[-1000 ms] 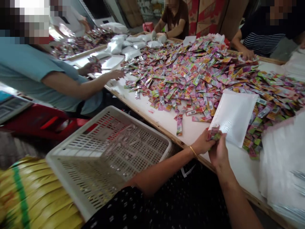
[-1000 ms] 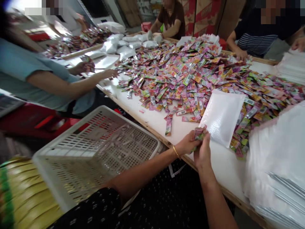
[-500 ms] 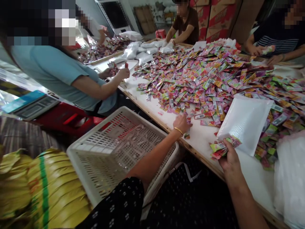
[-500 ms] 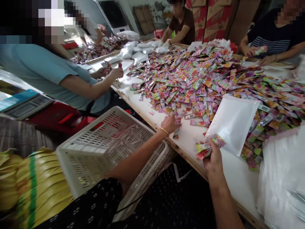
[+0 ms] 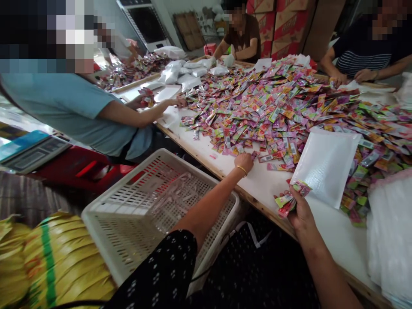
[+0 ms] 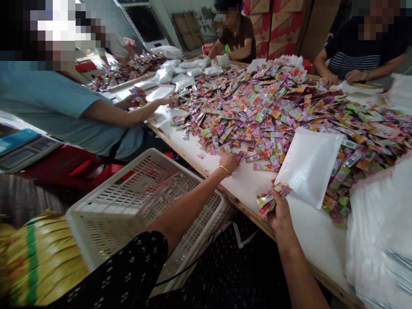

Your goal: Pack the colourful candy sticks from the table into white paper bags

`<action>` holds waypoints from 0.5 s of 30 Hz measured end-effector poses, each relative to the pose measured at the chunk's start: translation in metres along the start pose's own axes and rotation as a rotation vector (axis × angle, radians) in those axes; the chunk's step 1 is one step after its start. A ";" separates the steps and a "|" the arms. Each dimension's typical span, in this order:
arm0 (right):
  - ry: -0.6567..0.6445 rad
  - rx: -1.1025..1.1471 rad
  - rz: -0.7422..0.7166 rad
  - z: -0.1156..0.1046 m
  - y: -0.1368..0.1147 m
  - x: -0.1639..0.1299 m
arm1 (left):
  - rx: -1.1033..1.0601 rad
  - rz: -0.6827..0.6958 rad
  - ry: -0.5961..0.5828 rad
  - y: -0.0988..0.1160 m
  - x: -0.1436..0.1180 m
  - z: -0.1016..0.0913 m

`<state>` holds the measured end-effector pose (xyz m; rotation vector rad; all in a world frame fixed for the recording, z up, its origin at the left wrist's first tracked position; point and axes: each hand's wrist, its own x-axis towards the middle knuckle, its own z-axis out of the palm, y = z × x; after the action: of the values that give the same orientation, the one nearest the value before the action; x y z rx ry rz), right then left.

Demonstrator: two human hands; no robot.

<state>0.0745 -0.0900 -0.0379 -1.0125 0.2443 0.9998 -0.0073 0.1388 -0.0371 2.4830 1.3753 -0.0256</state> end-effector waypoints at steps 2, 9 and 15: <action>0.026 0.006 0.016 0.001 0.000 -0.001 | -0.008 0.037 0.063 0.002 0.001 -0.002; 0.067 0.012 0.061 0.000 0.000 -0.001 | -0.084 0.316 0.017 0.048 0.021 0.005; 0.056 0.032 0.070 -0.005 0.001 0.000 | -0.164 0.289 0.043 0.059 0.013 0.008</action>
<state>0.0754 -0.0936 -0.0414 -1.0095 0.3431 1.0281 0.0494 0.1183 -0.0320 2.5280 0.9779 0.1956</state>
